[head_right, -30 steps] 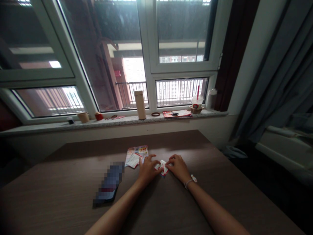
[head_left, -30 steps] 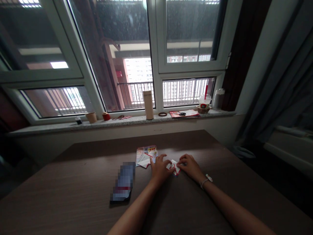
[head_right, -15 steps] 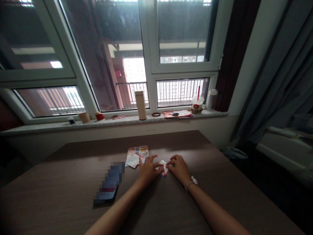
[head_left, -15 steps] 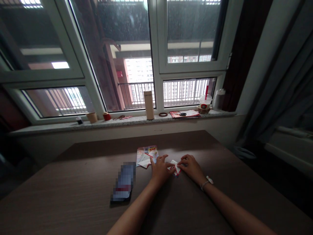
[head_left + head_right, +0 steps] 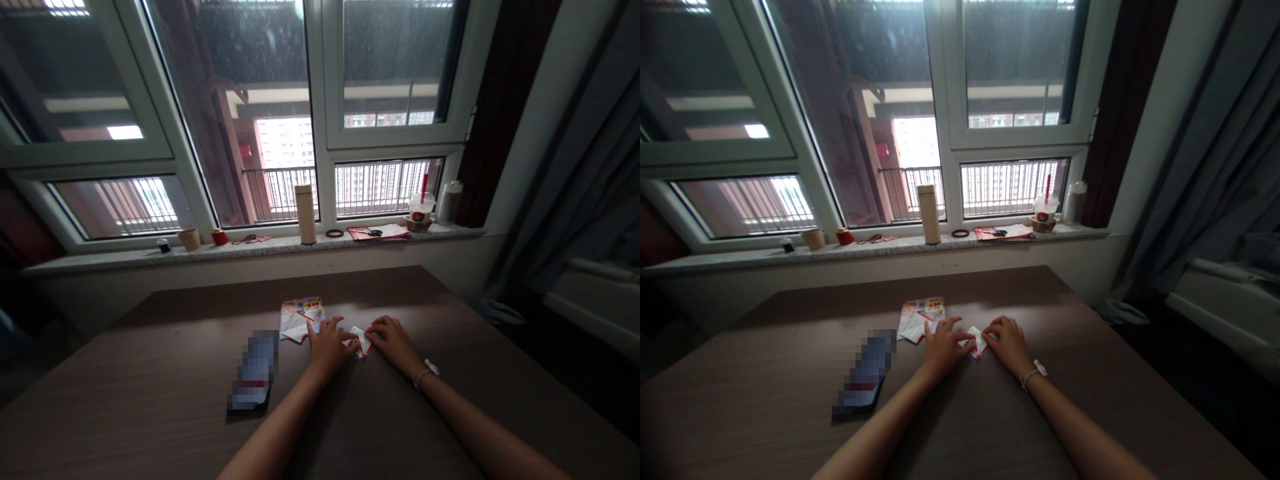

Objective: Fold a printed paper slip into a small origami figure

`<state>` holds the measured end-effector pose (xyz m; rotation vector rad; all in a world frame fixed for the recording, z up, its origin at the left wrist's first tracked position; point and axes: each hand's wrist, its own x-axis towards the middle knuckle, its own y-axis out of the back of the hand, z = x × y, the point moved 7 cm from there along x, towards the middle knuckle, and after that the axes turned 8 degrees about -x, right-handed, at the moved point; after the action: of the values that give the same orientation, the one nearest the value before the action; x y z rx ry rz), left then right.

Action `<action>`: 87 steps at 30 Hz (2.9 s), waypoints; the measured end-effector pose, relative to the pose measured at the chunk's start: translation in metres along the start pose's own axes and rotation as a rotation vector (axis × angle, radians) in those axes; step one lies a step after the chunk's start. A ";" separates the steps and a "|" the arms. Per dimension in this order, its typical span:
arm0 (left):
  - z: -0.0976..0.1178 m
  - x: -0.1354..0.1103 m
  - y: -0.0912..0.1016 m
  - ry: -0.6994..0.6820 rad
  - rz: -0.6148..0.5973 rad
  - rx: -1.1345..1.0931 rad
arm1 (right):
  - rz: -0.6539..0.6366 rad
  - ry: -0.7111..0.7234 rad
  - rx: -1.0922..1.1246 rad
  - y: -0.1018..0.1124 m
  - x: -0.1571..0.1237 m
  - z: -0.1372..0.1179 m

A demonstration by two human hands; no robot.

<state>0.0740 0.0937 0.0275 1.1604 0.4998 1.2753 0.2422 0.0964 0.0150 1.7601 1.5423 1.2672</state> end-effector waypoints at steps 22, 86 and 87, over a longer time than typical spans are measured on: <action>-0.002 -0.001 0.001 0.041 -0.050 0.023 | -0.040 0.014 -0.002 0.006 -0.004 -0.006; -0.004 -0.003 0.000 0.059 -0.066 -0.001 | -0.071 0.134 -0.117 0.010 -0.012 -0.018; -0.005 -0.003 -0.001 0.055 -0.059 -0.002 | -0.063 0.136 -0.127 0.011 -0.012 -0.019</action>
<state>0.0698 0.0931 0.0245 1.1034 0.5695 1.2588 0.2319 0.0781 0.0285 1.5626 1.5416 1.4459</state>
